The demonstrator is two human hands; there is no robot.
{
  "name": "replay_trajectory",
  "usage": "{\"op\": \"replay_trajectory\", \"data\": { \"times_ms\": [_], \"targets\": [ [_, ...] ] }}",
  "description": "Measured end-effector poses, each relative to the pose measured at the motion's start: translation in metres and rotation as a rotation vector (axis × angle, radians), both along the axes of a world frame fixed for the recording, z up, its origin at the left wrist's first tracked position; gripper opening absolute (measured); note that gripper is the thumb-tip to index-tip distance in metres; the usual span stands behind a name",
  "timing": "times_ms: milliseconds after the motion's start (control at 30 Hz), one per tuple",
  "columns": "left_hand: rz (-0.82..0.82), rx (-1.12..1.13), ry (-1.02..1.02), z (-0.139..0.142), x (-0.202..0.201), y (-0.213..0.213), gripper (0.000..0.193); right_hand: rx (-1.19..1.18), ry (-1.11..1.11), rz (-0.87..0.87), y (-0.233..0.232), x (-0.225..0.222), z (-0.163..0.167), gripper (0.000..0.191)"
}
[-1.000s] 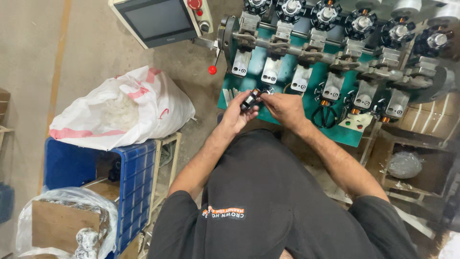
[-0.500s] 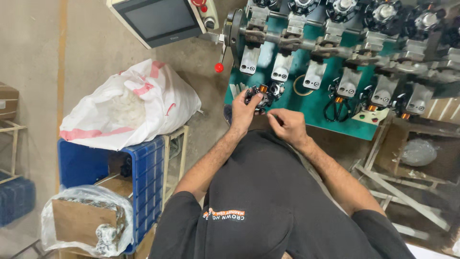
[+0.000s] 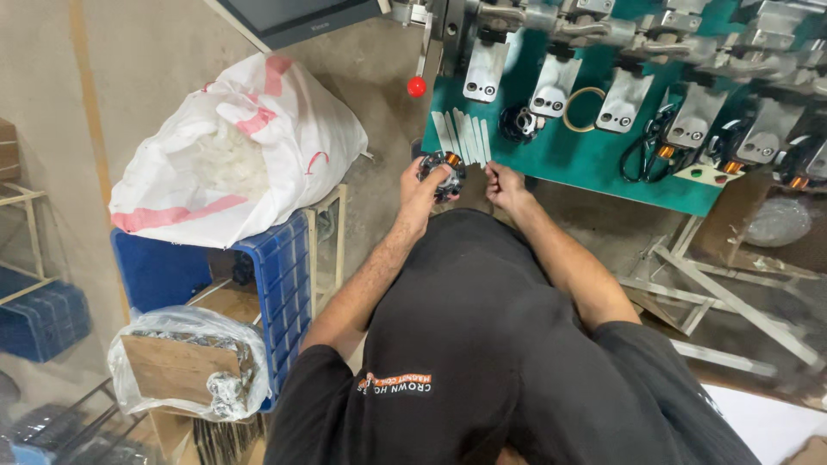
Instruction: The person works at a multi-spindle winding machine, fitting black cylindrical coil components onto the machine spindles and using scissors to trim material from them. They then wrap the finished coils in bubble wrap and pack them into a cardboard-lined box in a blue bin before returning to load more components on the machine.
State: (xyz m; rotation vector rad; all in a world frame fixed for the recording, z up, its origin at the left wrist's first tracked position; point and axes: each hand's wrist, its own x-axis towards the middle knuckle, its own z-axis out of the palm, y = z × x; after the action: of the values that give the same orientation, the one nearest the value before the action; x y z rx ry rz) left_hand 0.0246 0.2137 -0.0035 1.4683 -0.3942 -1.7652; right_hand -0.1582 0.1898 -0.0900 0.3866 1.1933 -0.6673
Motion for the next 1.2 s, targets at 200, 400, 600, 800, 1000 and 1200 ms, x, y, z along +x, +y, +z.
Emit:
{"op": "replay_trajectory", "data": {
  "times_ms": [200, 400, 600, 800, 1000, 1200],
  "targets": [
    [-0.509, -0.695, -0.765, 0.033, 0.003, 0.013, 0.064, -0.465, 0.070, 0.228, -0.013, -0.014, 0.070, 0.017],
    [-0.382, -1.113, -0.879, 0.058, -0.015, -0.001, 0.064, -0.925, 0.681, 0.756, 0.003, -0.038, 0.160, 0.024],
    [-0.219, -0.723, -0.168, 0.062, -0.035, -0.015, 0.038, -1.072, 0.550, 0.614, 0.013, -0.076, 0.176, 0.018],
    [-0.105, -0.184, 0.903, 0.079, -0.068, -0.016, 0.039, -1.430, 0.714, 0.343, 0.002, -0.078, 0.181, 0.013],
    [-0.318, -0.940, -0.129, 0.125, -0.067, -0.024, 0.053, -1.612, 0.646, 0.486, -0.005, -0.100, 0.222, 0.028],
    [-0.676, -0.577, 0.304, 0.124, -0.053, -0.043, 0.075, -1.724, 0.792, 0.783, -0.002, -0.120, 0.217, 0.035]
  ]
}}
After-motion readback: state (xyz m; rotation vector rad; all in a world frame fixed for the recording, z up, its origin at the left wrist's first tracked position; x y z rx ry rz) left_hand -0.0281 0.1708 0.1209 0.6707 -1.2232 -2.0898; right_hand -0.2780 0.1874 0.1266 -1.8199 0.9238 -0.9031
